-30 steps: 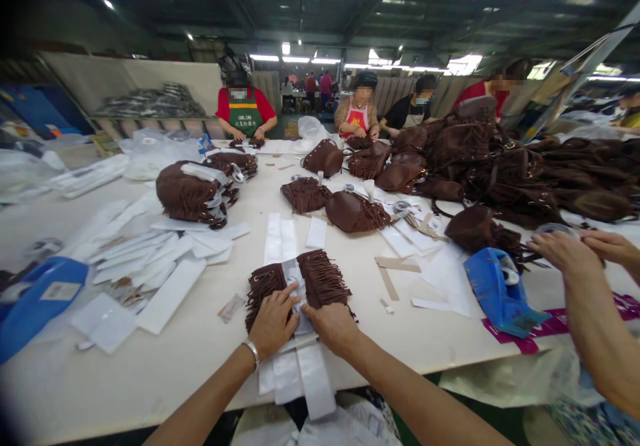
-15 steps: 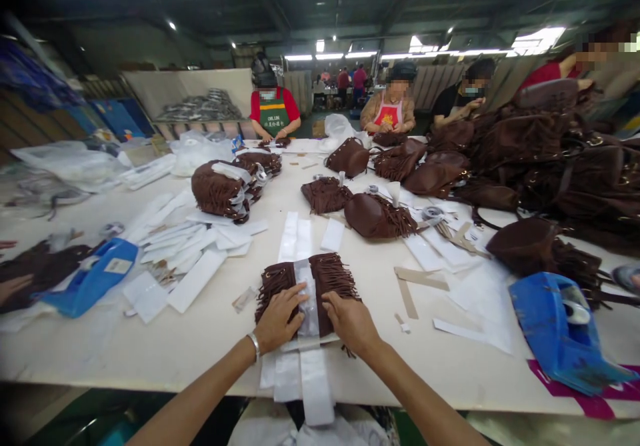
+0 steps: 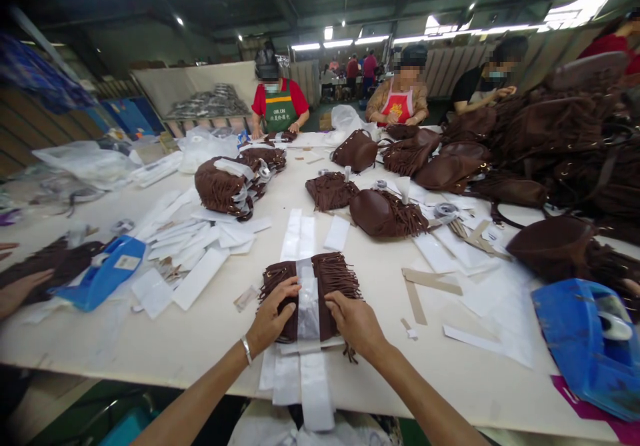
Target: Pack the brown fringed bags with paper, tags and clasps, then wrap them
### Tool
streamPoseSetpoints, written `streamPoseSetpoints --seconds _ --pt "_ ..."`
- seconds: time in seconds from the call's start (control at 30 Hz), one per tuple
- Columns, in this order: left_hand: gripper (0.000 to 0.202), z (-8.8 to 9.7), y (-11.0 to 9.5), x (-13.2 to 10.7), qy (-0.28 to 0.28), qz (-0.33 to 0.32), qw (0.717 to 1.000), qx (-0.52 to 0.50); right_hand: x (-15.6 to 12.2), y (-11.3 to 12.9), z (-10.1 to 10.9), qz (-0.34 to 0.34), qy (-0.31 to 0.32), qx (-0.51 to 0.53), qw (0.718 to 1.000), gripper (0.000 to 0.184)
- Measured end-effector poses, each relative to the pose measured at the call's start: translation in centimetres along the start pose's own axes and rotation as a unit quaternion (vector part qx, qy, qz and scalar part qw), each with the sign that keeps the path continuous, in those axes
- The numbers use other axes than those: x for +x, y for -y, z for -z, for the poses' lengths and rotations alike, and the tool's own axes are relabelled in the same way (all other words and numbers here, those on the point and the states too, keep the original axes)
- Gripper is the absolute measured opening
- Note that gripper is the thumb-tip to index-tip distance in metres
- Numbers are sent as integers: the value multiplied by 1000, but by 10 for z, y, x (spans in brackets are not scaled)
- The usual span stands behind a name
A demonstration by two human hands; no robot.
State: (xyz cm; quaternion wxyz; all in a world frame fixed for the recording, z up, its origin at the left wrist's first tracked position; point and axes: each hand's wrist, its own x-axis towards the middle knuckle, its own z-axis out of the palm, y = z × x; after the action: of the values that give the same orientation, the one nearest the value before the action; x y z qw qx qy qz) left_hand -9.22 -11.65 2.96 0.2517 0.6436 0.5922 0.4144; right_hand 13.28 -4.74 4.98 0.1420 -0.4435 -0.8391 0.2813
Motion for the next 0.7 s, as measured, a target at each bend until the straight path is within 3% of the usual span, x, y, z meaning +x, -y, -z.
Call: streamPoseSetpoints --seconds 0.17,0.33,0.53,0.7 --pt "30 -7 -3 0 -67 100 993 5 15 6 -3 -67 33 71 995 31" --pt "33 -19 -3 7 -77 171 982 29 37 11 -15 -168 110 139 970 39" --pt "29 -29 2 18 -87 218 972 13 52 9 -29 -191 151 163 956 60" --pt "28 -31 5 19 -93 229 968 -39 55 6 -34 -203 135 201 949 48"
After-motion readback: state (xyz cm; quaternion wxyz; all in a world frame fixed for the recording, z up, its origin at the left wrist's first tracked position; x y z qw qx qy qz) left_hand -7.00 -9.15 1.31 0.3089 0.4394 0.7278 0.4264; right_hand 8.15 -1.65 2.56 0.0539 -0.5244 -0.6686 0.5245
